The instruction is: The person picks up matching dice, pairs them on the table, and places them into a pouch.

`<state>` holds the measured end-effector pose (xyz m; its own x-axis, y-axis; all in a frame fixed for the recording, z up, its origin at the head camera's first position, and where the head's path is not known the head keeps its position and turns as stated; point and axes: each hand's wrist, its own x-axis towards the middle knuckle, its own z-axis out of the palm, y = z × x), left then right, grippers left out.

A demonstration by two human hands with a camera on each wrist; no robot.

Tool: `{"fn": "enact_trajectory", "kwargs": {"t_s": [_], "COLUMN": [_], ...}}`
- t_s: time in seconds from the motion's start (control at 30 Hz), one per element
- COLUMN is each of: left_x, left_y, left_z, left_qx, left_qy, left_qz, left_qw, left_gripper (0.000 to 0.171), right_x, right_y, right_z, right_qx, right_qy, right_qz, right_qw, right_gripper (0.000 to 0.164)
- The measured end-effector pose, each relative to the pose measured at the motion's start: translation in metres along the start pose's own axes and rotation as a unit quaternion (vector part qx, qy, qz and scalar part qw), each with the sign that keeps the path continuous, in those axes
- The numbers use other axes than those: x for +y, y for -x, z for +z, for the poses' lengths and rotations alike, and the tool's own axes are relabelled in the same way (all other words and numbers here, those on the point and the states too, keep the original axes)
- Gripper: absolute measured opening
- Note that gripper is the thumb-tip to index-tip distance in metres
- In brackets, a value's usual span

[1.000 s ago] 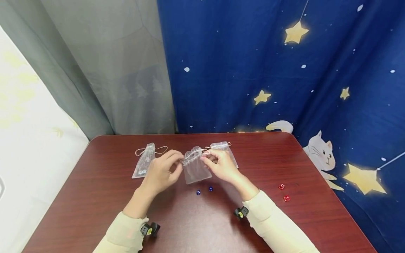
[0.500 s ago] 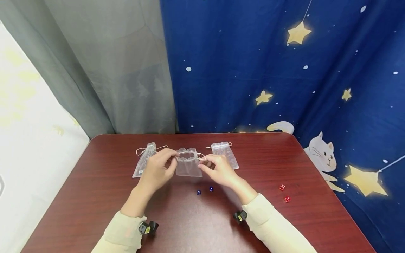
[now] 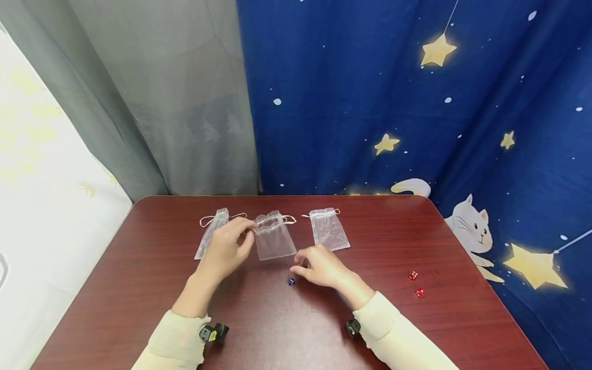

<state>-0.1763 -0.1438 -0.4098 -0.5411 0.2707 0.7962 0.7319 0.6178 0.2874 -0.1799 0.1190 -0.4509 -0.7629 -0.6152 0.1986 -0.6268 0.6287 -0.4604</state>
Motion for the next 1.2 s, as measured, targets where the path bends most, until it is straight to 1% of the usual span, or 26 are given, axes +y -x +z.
{"fn": "enact_trajectory", "kwargs": {"t_s": [0.1,0.2,0.4,0.5,0.6,0.77,0.9,1.07,1.2], "left_x": [0.000,0.001,0.004,0.005,0.005,0.006,0.005,0.004,0.004], "left_y": [0.000,0.000,0.000,0.001,0.002,0.003,0.004,0.004,0.004], "left_z": [-0.001,-0.002,-0.003,-0.003,-0.003,-0.002,-0.001,0.000,0.000], "left_qx": [0.002,-0.003,-0.015,-0.021,-0.025,-0.027,-0.026,-0.030,-0.033], "left_qy": [-0.009,-0.018,-0.030,-0.037,-0.043,-0.046,-0.048,-0.050,-0.051], "left_qz": [0.008,0.016,0.028,0.034,0.040,0.043,0.047,0.052,0.054], "left_qw": [0.9999,0.9997,0.9990,0.9985,0.9980,0.9976,0.9974,0.9970,0.9967], "left_gripper": [0.018,0.018,0.018,0.016,0.017,0.017,0.017,0.016,0.016], "right_x": [-0.002,-0.005,-0.010,-0.012,-0.014,-0.013,-0.011,-0.007,-0.004], "right_y": [0.001,0.000,0.000,0.000,0.001,0.001,0.001,-0.003,-0.007], "right_z": [0.003,0.005,0.011,0.013,0.015,0.016,0.013,-0.004,-0.024], "right_qx": [-0.023,-0.047,-0.096,-0.111,-0.118,-0.119,-0.105,-0.072,-0.045], "right_qy": [0.015,0.025,0.063,0.084,0.102,0.109,0.103,0.081,0.047], "right_qz": [-0.006,-0.022,-0.041,-0.045,-0.048,-0.051,-0.064,-0.069,-0.071], "right_qw": [1.000,0.998,0.993,0.989,0.987,0.986,0.987,0.992,0.995], "right_gripper": [0.016,0.019,0.026,0.024,0.019,0.013,0.012,0.010,0.010]}}
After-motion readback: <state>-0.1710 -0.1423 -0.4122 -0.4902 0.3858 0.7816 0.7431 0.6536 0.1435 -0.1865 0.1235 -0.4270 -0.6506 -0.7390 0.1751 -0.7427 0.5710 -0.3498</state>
